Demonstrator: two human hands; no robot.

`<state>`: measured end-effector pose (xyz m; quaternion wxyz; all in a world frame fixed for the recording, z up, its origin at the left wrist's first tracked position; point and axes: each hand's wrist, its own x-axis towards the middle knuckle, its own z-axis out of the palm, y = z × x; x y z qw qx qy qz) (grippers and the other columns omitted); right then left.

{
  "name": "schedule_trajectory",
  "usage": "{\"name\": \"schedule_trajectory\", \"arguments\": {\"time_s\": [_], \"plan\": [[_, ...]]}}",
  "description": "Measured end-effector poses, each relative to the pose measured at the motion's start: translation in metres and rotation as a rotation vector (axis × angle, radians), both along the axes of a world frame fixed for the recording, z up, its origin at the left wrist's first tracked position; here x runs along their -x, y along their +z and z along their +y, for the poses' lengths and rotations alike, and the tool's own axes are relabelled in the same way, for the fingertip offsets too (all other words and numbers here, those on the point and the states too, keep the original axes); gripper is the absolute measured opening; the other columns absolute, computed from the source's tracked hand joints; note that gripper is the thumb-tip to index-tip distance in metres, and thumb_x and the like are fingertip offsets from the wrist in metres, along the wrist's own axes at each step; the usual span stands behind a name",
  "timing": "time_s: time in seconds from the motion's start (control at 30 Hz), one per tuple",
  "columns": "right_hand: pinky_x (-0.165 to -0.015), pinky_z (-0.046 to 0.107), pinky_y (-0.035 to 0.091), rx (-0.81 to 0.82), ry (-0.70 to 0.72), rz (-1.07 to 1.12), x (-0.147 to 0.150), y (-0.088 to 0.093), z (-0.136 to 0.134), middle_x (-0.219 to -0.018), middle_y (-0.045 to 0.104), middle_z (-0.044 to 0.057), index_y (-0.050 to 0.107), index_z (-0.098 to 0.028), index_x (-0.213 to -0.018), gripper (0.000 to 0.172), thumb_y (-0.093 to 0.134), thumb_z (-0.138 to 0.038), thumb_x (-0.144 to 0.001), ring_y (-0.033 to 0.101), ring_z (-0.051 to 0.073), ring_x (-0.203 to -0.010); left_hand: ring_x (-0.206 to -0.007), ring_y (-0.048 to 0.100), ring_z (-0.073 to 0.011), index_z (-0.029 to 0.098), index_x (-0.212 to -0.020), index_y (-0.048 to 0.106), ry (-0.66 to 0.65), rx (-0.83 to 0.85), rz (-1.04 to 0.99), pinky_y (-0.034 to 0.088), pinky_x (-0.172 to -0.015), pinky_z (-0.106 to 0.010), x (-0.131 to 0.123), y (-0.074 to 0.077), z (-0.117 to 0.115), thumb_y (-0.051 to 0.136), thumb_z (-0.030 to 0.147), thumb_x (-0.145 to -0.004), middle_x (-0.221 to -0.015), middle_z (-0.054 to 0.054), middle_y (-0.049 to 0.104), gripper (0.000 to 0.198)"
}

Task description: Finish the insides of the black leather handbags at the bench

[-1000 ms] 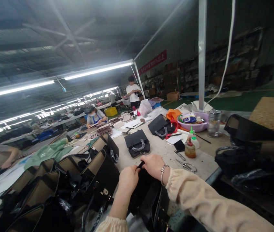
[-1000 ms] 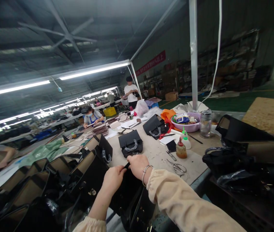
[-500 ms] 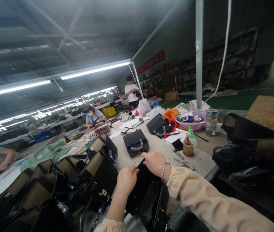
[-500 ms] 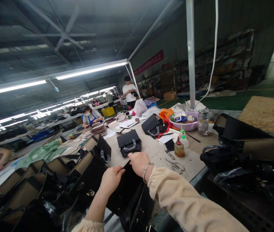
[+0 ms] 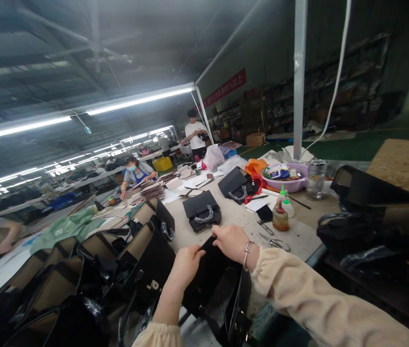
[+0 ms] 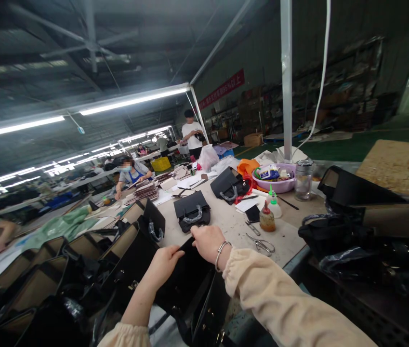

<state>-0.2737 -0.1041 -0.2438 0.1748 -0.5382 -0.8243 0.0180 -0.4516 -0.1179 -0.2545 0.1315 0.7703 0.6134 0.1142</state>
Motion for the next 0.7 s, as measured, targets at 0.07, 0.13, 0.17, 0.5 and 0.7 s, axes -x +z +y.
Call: {"name": "schedule_trajectory", "arguments": {"time_s": [0.07,0.13,0.17,0.5,0.7], "plan": [[-0.063,0.025,0.038,-0.003,0.003,-0.011,-0.0005,-0.0010,0.0003,-0.084,0.067,0.002,0.057,-0.022,-0.090,0.013,0.057,-0.032,-0.081,0.062,0.017,-0.080,-0.063,0.055,-0.0128,0.016,-0.075,0.066,-0.011,0.013,-0.040,0.033,-0.058,-0.022,0.0020,0.0019,0.0016,0.046,0.027,-0.083,-0.062,0.000,0.061,0.024],[-0.062,0.025,0.038,-0.008,0.010,-0.018,-0.0007,-0.0030,0.0013,-0.084,0.067,0.002,0.058,-0.022,-0.088,0.013,0.056,-0.033,-0.081,0.061,0.017,-0.081,-0.063,0.054,-0.0125,0.016,-0.074,0.066,-0.016,0.009,-0.068,0.033,-0.058,-0.022,0.0030,0.0027,0.0020,0.047,0.027,-0.082,-0.062,0.000,0.060,0.023],[-0.062,0.025,0.038,-0.015,0.018,-0.018,-0.0008,-0.0043,0.0019,-0.084,0.067,0.002,0.059,-0.022,-0.087,0.013,0.055,-0.033,-0.082,0.061,0.017,-0.081,-0.063,0.054,-0.0123,0.016,-0.074,0.066,-0.022,0.002,-0.083,0.034,-0.058,-0.022,0.0033,0.0026,0.0020,0.047,0.027,-0.082,-0.062,0.000,0.061,0.023],[-0.066,0.026,0.039,-0.011,0.052,-0.026,-0.0033,-0.0075,-0.0004,-0.084,0.067,0.002,0.062,-0.022,-0.083,0.017,0.050,-0.034,-0.085,0.061,0.017,-0.083,-0.063,0.054,-0.0129,0.015,-0.076,0.068,-0.038,0.018,-0.152,0.036,-0.061,-0.024,0.0061,-0.0033,0.0062,0.045,0.029,-0.081,-0.065,-0.001,0.063,0.027],[-0.066,0.025,0.039,-0.023,0.025,-0.034,-0.0033,-0.0070,0.0014,-0.084,0.066,0.004,0.062,-0.020,-0.085,0.019,0.048,-0.032,-0.086,0.060,0.017,-0.081,-0.056,0.046,-0.0109,0.014,-0.064,0.061,-0.055,0.024,-0.170,0.030,-0.054,-0.023,0.0045,-0.0050,0.0043,0.044,0.033,-0.081,-0.054,0.002,0.051,0.031]]}}
